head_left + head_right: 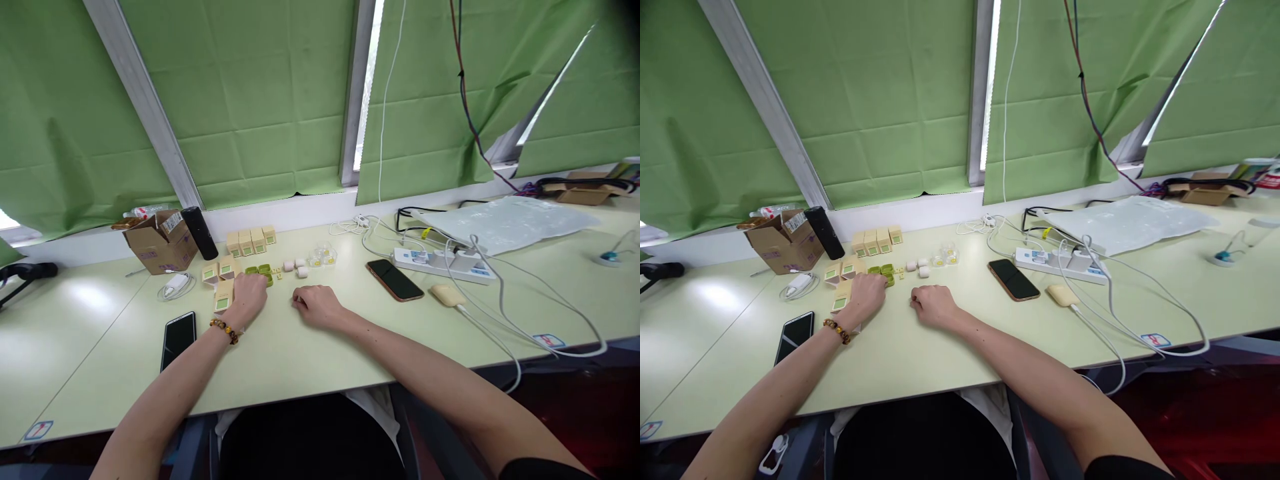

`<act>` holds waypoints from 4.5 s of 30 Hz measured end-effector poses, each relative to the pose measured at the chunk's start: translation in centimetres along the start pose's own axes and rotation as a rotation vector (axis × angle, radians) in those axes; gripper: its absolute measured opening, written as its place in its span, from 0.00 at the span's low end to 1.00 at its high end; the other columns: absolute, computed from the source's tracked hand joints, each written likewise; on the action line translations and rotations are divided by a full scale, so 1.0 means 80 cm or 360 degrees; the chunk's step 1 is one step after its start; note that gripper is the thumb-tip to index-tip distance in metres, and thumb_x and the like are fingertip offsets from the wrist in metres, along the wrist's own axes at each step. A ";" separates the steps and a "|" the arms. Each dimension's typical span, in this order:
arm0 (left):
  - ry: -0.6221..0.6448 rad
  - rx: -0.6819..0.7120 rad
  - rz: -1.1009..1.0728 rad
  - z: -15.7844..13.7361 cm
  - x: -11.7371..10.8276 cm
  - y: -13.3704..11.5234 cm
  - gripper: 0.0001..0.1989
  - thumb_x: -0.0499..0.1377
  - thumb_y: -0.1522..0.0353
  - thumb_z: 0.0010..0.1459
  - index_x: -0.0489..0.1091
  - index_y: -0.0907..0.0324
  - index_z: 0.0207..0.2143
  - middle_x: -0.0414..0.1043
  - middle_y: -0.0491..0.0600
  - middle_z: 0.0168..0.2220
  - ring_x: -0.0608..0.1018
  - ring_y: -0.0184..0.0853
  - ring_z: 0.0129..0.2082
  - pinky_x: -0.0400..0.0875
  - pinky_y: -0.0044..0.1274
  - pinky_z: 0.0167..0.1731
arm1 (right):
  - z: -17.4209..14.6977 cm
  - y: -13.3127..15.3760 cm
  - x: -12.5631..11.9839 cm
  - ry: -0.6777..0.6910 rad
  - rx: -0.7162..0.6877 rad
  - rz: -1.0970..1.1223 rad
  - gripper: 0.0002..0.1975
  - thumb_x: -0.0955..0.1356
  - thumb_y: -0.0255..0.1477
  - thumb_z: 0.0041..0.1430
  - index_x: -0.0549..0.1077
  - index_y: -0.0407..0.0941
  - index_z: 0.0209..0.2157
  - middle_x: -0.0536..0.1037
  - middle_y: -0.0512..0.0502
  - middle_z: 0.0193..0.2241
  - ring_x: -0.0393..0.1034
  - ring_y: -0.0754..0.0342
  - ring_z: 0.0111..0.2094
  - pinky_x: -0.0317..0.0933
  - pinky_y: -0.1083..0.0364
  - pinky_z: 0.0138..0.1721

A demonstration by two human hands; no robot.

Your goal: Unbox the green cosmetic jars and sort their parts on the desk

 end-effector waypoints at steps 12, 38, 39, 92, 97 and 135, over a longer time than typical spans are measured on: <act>0.0056 -0.0001 0.0072 -0.001 -0.007 -0.001 0.16 0.50 0.82 0.59 0.74 0.60 0.27 0.79 0.57 0.31 0.77 0.42 0.33 0.61 0.34 0.43 | -0.001 0.001 -0.003 0.0076 -0.0003 -0.0044 0.09 0.65 0.32 0.70 0.78 0.49 0.44 0.85 0.47 0.43 0.79 0.48 0.41 0.54 0.54 0.35; -0.0426 -0.0146 0.0078 -0.014 -0.088 0.115 0.22 0.47 0.65 0.69 0.83 0.55 0.41 0.85 0.58 0.40 0.83 0.49 0.40 0.61 0.37 0.44 | -0.005 0.003 -0.008 0.0095 -0.0082 -0.0040 0.10 0.65 0.31 0.69 0.76 0.49 0.48 0.85 0.46 0.46 0.78 0.49 0.43 0.55 0.55 0.36; -0.0422 -0.0157 0.0087 -0.011 -0.090 0.122 0.22 0.47 0.65 0.69 0.83 0.55 0.42 0.85 0.58 0.40 0.83 0.49 0.40 0.61 0.36 0.44 | -0.005 0.003 -0.008 0.0096 -0.0081 -0.0039 0.10 0.65 0.31 0.69 0.76 0.49 0.48 0.85 0.46 0.46 0.78 0.49 0.43 0.55 0.55 0.36; -0.0208 0.0005 -0.0041 0.260 0.035 0.029 0.30 0.55 0.69 0.62 0.59 0.65 0.66 0.61 0.69 0.67 0.53 0.57 0.73 0.39 0.52 0.70 | -0.005 0.005 -0.009 0.0161 -0.0211 -0.0106 0.13 0.64 0.32 0.71 0.73 0.47 0.52 0.83 0.40 0.47 0.79 0.44 0.46 0.62 0.52 0.39; -0.0320 0.0046 -0.0034 0.249 0.028 0.017 0.26 0.53 0.77 0.59 0.59 0.70 0.61 0.69 0.68 0.56 0.68 0.52 0.61 0.40 0.47 0.71 | -0.005 0.005 -0.008 0.0168 -0.0220 -0.0123 0.13 0.63 0.33 0.71 0.73 0.47 0.52 0.83 0.40 0.47 0.79 0.44 0.45 0.61 0.53 0.38; 0.0014 0.0160 -0.2033 -0.067 0.035 -0.017 0.32 0.66 0.65 0.61 0.55 0.54 0.62 0.73 0.55 0.53 0.76 0.44 0.55 0.69 0.41 0.59 | 0.011 -0.026 -0.011 0.0134 -0.0080 0.0634 0.21 0.76 0.44 0.55 0.73 0.46 0.43 0.80 0.47 0.34 0.72 0.51 0.33 0.56 0.56 0.32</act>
Point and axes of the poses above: each hand's wrist, its own z-axis towards the middle knuckle, its own x-axis out of the palm, y = z × x, the point moved 3 cm from there along z, towards the middle knuckle
